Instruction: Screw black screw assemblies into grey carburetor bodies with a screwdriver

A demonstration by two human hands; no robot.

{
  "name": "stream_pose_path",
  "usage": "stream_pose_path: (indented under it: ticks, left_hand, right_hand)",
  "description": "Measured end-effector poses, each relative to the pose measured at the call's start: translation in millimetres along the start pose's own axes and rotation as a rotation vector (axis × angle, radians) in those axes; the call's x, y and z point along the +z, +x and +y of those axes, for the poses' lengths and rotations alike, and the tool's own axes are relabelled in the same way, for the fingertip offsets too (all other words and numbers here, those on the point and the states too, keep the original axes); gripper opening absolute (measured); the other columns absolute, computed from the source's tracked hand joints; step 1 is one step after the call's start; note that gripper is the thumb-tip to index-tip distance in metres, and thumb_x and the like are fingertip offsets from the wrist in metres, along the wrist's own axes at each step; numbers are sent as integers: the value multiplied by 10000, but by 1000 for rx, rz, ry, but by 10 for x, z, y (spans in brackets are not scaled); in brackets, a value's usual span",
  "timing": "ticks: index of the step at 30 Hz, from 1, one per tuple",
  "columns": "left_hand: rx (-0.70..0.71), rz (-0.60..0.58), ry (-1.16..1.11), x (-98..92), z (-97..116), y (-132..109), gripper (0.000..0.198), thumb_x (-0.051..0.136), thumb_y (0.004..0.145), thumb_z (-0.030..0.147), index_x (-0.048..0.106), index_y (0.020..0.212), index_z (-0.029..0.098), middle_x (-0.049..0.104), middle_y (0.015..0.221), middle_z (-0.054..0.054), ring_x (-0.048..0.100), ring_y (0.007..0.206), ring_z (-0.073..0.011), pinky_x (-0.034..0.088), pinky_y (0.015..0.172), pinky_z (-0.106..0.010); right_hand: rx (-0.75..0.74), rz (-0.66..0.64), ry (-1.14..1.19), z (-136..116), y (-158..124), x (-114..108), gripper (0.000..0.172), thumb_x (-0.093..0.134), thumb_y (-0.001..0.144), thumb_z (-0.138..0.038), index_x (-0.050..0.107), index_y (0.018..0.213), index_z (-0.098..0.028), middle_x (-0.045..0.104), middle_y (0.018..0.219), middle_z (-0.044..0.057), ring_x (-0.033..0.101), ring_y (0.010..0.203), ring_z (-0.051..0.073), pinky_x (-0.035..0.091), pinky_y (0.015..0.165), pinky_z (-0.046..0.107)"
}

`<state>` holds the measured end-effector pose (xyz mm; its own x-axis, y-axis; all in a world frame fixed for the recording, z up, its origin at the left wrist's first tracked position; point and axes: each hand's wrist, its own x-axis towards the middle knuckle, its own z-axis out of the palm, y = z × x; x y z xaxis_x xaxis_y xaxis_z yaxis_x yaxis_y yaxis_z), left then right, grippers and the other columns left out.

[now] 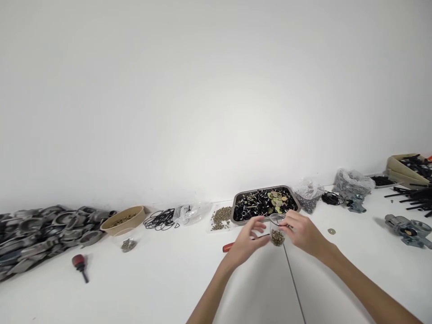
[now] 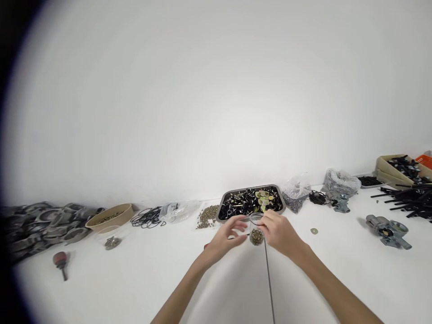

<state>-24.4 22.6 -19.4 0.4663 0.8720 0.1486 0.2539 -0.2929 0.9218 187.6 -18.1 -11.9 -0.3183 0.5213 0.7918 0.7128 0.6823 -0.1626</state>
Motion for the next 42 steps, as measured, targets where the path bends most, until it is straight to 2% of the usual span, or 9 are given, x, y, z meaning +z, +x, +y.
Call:
stream_pose_path:
  ticks: [2,6,10,14,19,25,32,37,42]
  left_hand:
    - [-19,-96,-132,162,-12,44,674,745,689,306,474,1300,210,608,1122,-102,599,984,-216,495,841,-368]
    - [-28,-85,-299,347,-198,4,679,764,655,218,483,1274,195,608,1079,-109,590,977,-221,500,801,-362]
    - [-108,-98,-399,402,-242,-69,784,789,594,136,430,1288,204,623,1071,-106,607,944,-210,494,753,-324]
    - [-157,-67,-551,414,-196,-71,822,823,569,161,390,1267,211,630,1064,-99,621,934,-210,500,733,-316]
    - [-69,-39,-504,372,-224,-52,785,844,568,197,424,1232,202,614,1064,-101,600,1018,-226,504,774,-322]
    - [-135,-46,-517,316,-225,-47,747,832,624,268,419,1243,203,635,1006,-77,608,854,-168,486,682,-277]
    - [-196,21,-506,411,-73,-114,692,805,674,355,414,1219,185,615,787,7,547,651,-104,410,607,-244]
    - [-259,76,-489,428,45,-159,646,775,720,351,402,1226,201,628,873,-23,579,716,-123,406,623,-255]
    - [-275,100,-507,429,82,-190,608,746,766,368,408,1249,218,612,939,-33,608,772,-140,428,678,-282]
  right_hand:
    - [-89,-6,-43,-63,-50,104,237,440,923,-84,603,769,-160,540,662,25,508,616,149,436,506,257]
    - [-236,-82,-85,-145,-126,178,288,400,911,-19,616,767,-146,525,650,33,478,637,158,440,529,270]
    - [-262,-117,-35,-194,-165,189,239,429,913,-18,645,887,-118,567,690,46,495,683,160,477,563,278]
    - [-260,-100,37,-208,-175,187,172,472,930,-60,624,946,-139,609,781,55,542,753,163,520,634,295]
    - [-104,-122,140,-155,-199,184,69,503,946,-136,560,955,-174,584,860,56,587,791,143,543,650,268]
    - [-275,-102,-12,-56,-183,149,124,508,918,-83,561,998,-162,611,858,61,612,775,147,554,672,277]
    - [-278,16,-180,-100,-151,143,212,531,881,-65,573,1045,-192,640,825,46,618,730,152,557,650,279]
    - [-274,52,-251,-126,-166,178,252,531,870,-35,572,1080,-168,665,844,75,638,753,174,563,660,300]
    - [-215,72,-278,-82,-179,201,249,527,886,-63,591,1095,-183,674,821,56,635,706,161,555,652,298]
